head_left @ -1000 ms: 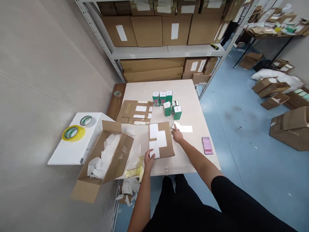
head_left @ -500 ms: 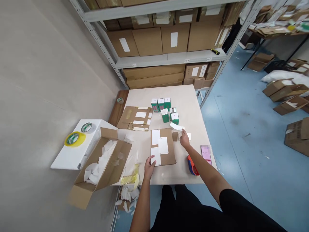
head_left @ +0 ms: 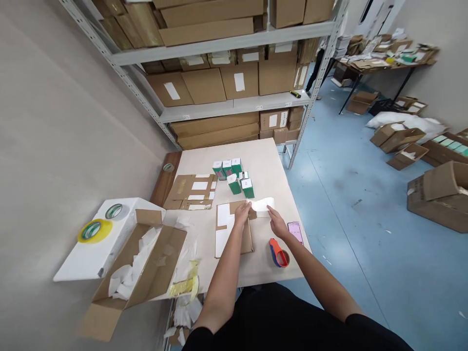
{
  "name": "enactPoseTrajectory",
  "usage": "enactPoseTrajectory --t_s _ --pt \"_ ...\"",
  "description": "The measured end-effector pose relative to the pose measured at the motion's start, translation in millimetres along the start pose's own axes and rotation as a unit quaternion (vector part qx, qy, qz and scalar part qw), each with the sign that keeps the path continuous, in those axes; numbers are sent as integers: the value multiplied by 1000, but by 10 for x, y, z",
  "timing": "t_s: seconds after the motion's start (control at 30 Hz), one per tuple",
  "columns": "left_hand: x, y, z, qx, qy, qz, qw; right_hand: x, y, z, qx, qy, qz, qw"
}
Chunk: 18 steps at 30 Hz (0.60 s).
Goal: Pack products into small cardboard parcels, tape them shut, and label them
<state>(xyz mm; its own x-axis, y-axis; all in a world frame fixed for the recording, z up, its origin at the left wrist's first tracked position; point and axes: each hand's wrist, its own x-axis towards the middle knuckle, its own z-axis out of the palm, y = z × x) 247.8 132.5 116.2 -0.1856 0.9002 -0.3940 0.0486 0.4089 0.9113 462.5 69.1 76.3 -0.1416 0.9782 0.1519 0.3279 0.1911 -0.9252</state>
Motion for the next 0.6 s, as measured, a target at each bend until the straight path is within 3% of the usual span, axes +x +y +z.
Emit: enactPoseTrajectory --t_s 0.17,0.27,0.37,0.47,0.6 --pt "137 -33 220 -25 7 -7 1000 -50 -64 -292 16 13 35 999" --pt "112 -84 246 -35 6 8 999 -7 -103 -384 31 105 97 989" --pt "103 -108 265 -47 -23 36 998 127 -146 -389 110 178 199 957" --pt "120 -117 259 -57 -60 67 994 297 -173 -353 195 168 262 930" --pt "129 -145 200 -23 -72 65 995 454 -169 -342 190 171 241 936"
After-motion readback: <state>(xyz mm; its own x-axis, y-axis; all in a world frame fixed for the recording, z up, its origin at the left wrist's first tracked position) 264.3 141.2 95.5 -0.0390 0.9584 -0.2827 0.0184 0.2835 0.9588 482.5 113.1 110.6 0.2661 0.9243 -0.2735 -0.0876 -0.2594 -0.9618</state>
